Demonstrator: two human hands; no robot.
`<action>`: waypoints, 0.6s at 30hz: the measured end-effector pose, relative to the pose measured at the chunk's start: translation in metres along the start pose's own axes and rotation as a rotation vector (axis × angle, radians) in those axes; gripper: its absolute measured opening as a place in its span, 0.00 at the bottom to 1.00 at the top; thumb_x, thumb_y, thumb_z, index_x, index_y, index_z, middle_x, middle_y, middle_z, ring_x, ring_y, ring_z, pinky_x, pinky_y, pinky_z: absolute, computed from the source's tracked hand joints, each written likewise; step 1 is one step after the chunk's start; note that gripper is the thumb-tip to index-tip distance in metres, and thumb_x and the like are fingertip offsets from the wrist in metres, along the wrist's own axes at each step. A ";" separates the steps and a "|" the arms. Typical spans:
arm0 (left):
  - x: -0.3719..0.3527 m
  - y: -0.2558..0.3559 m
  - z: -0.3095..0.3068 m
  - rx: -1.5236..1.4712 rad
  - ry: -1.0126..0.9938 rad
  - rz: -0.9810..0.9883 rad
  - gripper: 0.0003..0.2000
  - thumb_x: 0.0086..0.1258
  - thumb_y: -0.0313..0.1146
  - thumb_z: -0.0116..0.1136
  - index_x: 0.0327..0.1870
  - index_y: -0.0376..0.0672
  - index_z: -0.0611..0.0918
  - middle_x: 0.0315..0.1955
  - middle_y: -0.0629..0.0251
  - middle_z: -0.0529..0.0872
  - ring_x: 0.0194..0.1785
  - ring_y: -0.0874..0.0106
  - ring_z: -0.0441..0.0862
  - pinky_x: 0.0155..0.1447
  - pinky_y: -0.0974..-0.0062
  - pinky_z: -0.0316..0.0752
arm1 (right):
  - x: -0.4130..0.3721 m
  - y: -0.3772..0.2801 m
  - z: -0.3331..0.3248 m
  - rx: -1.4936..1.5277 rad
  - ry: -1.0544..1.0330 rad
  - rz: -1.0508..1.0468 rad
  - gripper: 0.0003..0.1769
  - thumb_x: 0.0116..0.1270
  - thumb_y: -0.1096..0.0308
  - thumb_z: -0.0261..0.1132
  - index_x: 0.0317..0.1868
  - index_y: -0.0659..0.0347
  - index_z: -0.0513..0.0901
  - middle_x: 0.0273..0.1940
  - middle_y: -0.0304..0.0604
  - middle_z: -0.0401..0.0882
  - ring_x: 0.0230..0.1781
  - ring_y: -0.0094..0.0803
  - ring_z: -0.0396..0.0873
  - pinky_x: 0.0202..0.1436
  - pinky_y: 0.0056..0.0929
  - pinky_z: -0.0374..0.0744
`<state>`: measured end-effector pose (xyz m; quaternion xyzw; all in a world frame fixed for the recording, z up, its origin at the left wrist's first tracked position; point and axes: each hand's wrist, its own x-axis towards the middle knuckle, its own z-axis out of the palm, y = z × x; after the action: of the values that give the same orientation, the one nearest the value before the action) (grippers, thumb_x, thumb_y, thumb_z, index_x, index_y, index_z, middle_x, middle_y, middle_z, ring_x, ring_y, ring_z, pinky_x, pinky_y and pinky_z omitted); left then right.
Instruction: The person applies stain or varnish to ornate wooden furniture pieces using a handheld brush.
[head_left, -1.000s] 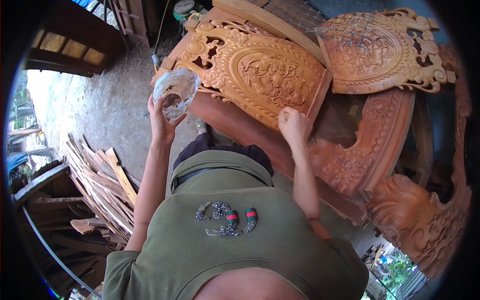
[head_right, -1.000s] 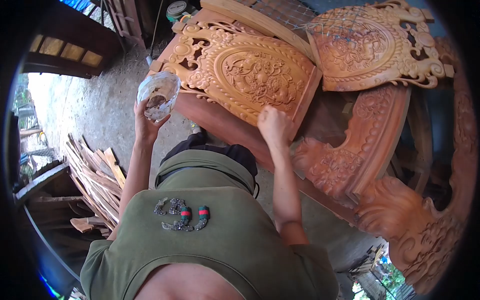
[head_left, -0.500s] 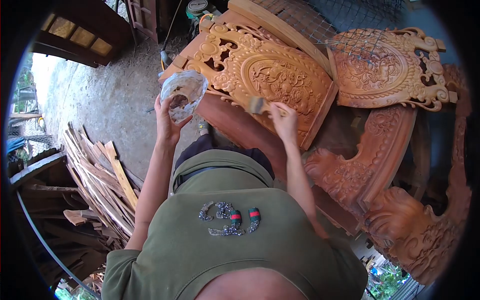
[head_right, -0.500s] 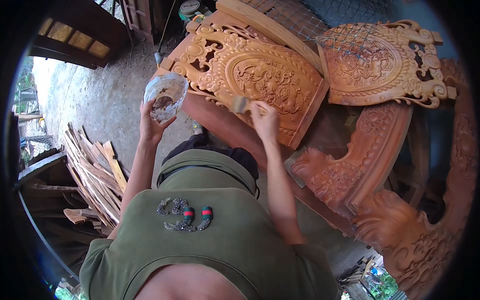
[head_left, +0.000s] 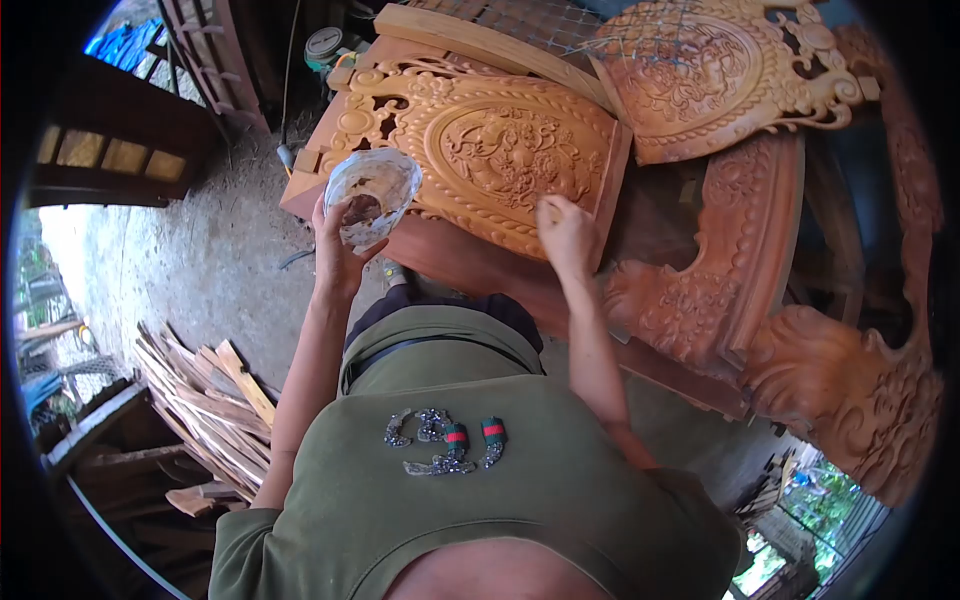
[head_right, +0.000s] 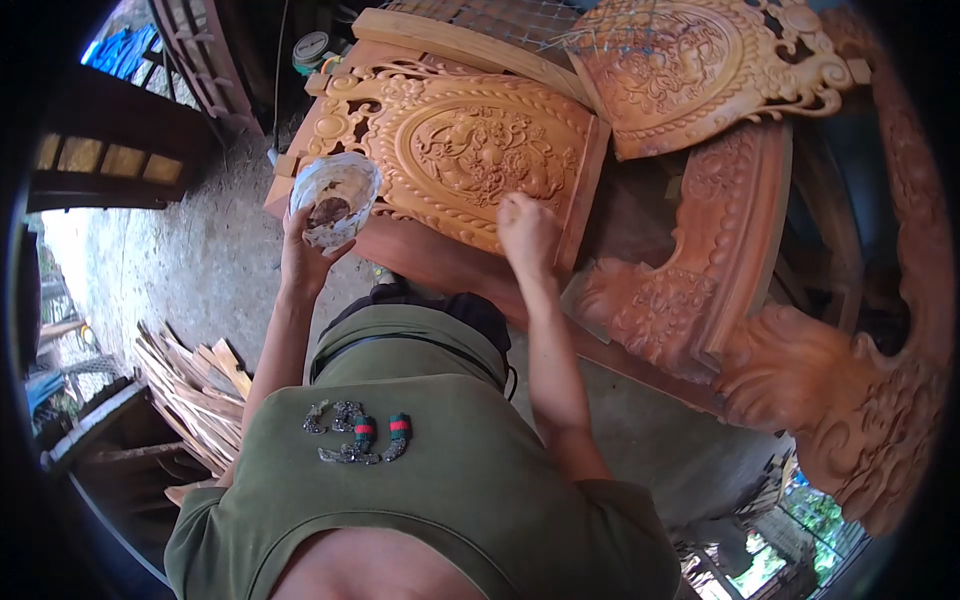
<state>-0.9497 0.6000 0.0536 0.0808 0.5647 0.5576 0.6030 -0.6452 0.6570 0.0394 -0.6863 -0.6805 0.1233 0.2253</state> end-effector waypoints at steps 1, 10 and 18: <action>-0.001 0.000 0.003 0.008 -0.001 0.000 0.34 0.68 0.51 0.58 0.74 0.63 0.60 0.70 0.62 0.67 0.71 0.56 0.68 0.65 0.36 0.67 | 0.001 -0.003 0.016 0.107 0.003 -0.037 0.09 0.66 0.62 0.65 0.39 0.56 0.88 0.34 0.54 0.87 0.37 0.53 0.86 0.41 0.46 0.83; 0.001 -0.005 -0.003 0.030 -0.013 -0.004 0.32 0.67 0.53 0.58 0.73 0.65 0.63 0.69 0.66 0.71 0.70 0.59 0.70 0.66 0.39 0.66 | -0.001 0.037 0.024 0.584 -0.202 0.200 0.12 0.70 0.60 0.66 0.43 0.58 0.89 0.32 0.47 0.89 0.33 0.34 0.89 0.38 0.30 0.83; -0.003 -0.009 -0.002 0.036 0.002 -0.030 0.32 0.67 0.53 0.59 0.72 0.65 0.63 0.69 0.66 0.71 0.71 0.59 0.70 0.66 0.40 0.67 | 0.037 0.110 -0.043 0.033 -0.094 0.235 0.11 0.64 0.58 0.68 0.40 0.55 0.90 0.35 0.56 0.87 0.42 0.53 0.86 0.45 0.43 0.83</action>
<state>-0.9450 0.5930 0.0479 0.0828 0.5765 0.5383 0.6091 -0.5267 0.6903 0.0293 -0.7511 -0.6029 0.1920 0.1883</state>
